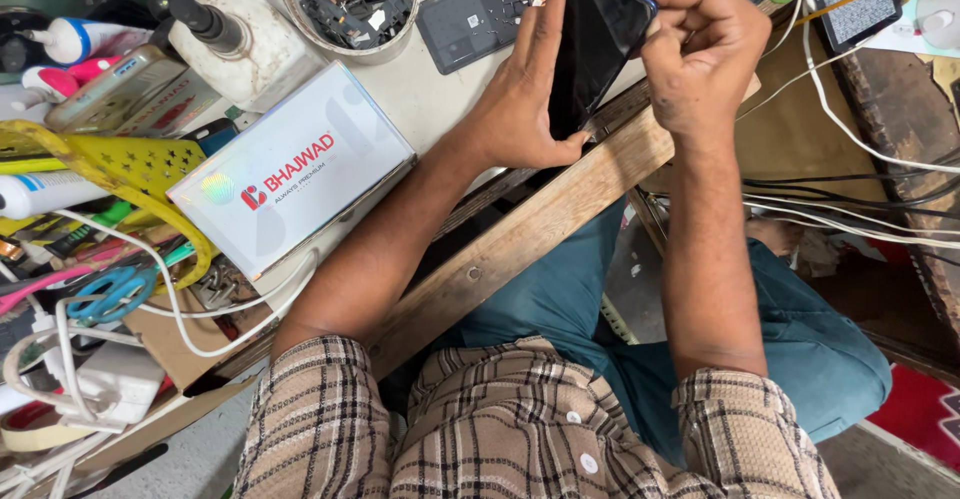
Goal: The person uses a screwdriver to remove screws from the back of a smartphone, then separates the back cover to reveal the internal components. The person continues to manipulate the phone's internal parts and battery.
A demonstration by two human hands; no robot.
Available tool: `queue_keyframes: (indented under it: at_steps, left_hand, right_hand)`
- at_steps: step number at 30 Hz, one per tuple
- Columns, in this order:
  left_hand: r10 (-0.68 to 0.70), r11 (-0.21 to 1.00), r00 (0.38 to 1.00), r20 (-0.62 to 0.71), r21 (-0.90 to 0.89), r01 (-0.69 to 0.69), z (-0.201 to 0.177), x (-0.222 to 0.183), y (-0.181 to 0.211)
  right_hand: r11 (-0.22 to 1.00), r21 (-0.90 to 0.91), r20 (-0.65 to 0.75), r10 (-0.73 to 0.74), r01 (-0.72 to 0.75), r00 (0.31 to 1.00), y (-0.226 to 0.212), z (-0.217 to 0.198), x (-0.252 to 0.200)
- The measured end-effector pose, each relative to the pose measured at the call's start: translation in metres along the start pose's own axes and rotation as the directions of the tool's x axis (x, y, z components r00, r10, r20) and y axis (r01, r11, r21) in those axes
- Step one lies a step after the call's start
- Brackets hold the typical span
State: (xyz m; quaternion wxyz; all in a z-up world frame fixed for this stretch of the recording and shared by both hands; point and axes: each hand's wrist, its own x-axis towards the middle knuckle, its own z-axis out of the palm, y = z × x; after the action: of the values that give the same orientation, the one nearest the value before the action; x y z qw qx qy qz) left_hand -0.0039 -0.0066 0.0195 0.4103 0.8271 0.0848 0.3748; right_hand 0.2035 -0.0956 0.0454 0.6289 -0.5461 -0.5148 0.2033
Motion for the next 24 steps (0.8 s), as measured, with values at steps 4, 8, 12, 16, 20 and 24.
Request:
queue_keyframes:
  at_steps: [4,8,12,16,20,24]
  left_hand:
    - [-0.029,0.998,0.999,0.030,0.059,0.027,0.000,-0.002,0.000]
    - [-0.023,0.996,0.999,0.023,0.092,0.021,-0.001,0.001,-0.001]
    - [-0.116,0.992,0.990,0.077,0.060,0.111,0.001,-0.004,-0.004]
    - [-0.060,0.995,0.996,0.064,0.078,0.055,0.004,-0.001,-0.006]
    - [0.017,0.985,0.998,0.065,0.169,-0.028,0.001,-0.004,-0.006]
    - [-0.002,0.984,0.996,0.085,0.179,-0.013,0.000,-0.006,0.000]
  right_hand:
    - [0.999,0.019,0.083,-0.032,0.031,0.996,-0.003,-0.006,0.003]
    - [0.999,0.033,0.139,0.008,-0.012,0.990,-0.015,-0.013,0.003]
    - [0.999,0.043,0.148,0.008,-0.015,0.989,-0.018,-0.016,-0.007]
    - [0.999,0.037,0.121,-0.010,0.006,0.993,-0.015,-0.017,-0.008]
    - [0.998,0.031,0.158,0.044,-0.050,0.986,-0.020,-0.024,-0.002]
    - [0.988,0.055,0.337,0.121,-0.148,0.934,-0.041,-0.035,0.011]
